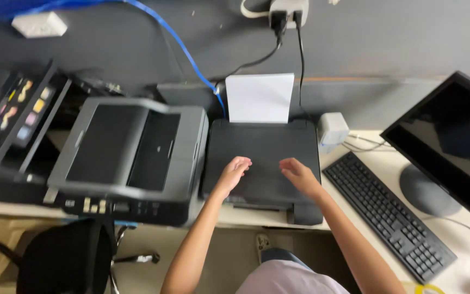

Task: The person loads sheets of paper into the input tray of a multifunction printer. They repeatedly take paper from a pink package on the desk, place it into the tray, and adjust the paper guides. The person also moves a stack of paper packages from a chair to the desk.

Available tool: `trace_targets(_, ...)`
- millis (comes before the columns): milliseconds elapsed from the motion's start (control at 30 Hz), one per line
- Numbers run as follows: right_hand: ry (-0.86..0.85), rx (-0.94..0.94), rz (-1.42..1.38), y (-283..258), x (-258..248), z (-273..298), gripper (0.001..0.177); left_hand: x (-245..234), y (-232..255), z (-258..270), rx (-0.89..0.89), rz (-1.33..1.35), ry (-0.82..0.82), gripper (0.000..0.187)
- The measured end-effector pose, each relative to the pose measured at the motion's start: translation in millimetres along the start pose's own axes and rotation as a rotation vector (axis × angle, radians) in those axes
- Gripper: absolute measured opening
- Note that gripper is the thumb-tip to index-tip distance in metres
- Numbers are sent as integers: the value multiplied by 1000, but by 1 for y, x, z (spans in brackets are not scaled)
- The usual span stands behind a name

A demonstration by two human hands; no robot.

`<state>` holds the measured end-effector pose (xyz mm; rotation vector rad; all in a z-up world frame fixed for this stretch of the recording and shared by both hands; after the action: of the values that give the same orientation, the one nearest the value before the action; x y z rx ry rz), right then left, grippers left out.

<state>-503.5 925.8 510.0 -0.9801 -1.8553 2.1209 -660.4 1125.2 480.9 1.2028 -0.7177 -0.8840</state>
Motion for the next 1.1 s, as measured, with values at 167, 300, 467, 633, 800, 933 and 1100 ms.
trace_targets(167,116,-126,338,1,-36,-82,36,-11,-3,-102,247,-359,107,28)
trace_targets(300,129,-265,637,-13,-33,-121,46,-5,20,-130,372,-714,150,33)
trace_targets(467,112,-285,779,-9,-19,-146,58,4,50,-144,402,-915,157,50)
trace_targets(633,147,-286,862,-7,-13,-159,63,5,67,-152,449,-1015,201,63)
trace_targets(800,203,-224,866,2,-21,-174,50,0,58,-163,411,-1115,228,57)
trace_targets(933,210,-209,917,-5,-17,-180,44,1,58,-160,394,-1104,237,54)
trace_targets(1100,213,-195,996,-12,-15,-174,40,3,69,-137,433,-1045,321,59)
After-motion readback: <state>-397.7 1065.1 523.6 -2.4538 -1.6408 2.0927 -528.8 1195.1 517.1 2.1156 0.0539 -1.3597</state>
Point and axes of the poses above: each hand's wrist, its own z-axis away from the middle knuckle, its own x-axis out of the palm, y = z × x, the point moved 7 cm from there along -z, towards the middle knuckle, and after that the axes turned 2 degrees about -x, right-handed, at the moved point
